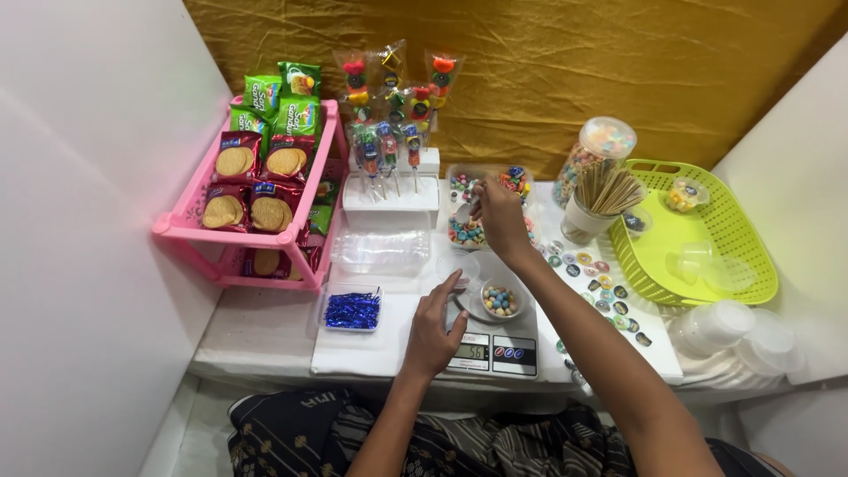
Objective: Weighing small colorful candies into a bowl using a spoon and manual finger adjustments on a digital scale.
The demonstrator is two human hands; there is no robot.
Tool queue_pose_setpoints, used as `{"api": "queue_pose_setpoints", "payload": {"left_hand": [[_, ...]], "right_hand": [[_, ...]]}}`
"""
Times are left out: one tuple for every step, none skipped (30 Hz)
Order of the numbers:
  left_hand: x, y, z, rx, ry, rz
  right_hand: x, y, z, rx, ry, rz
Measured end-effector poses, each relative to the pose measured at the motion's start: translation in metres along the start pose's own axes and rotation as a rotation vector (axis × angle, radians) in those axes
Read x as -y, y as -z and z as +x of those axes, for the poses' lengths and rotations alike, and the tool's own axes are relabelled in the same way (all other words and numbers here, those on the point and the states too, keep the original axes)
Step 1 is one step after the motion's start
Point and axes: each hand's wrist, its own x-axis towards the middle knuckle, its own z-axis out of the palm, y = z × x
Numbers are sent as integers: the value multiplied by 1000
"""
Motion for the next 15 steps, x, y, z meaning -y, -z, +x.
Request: {"api": "queue_pose_setpoints", "payload": {"left_hand": [[-1,1,0,2,2,0],[-2,1,0,9,8,-8],[-3,2,0,13,14,-15],[-3,1,1,14,16,-15],[-2,1,0,10,9,-17],[-2,1,-1,6,2,-18],[-1,2,-1,3,1,-17],[-1,2,-2,3,-2,-16],[-1,2,-2,5,-5,-14],[-2,2,-1,3,-6,-11],[-2,2,-1,7,-6,-11],[-2,1,-1,11,-5,-11],[-2,1,-2,12,-4,-12],[-1,1,-3,14,-2,-5],[-1,1,-1,15,-5,1]], "right_hand": [[3,-2,3,0,-3,0],[5,-4,6,23,-78,49],[8,-6,9,47,-152,98],[1,-8,10,48,-154,99],[-5,-12,10,25,-233,197],[-10,-15,11,1,-313,294],[-11,-15,10,2,-309,296],[-12,-15,9,-52,-383,339],[-12,-14,8,-109,-458,383],[-16,-13,6,-108,-455,386],[-20,-12,3,-158,-488,385],[-24,-10,0,-207,-520,383],[-20,-12,-3,-208,-521,383],[-16,-13,-6,-281,-640,282],[-13,-14,-5,-356,-753,178]]}}
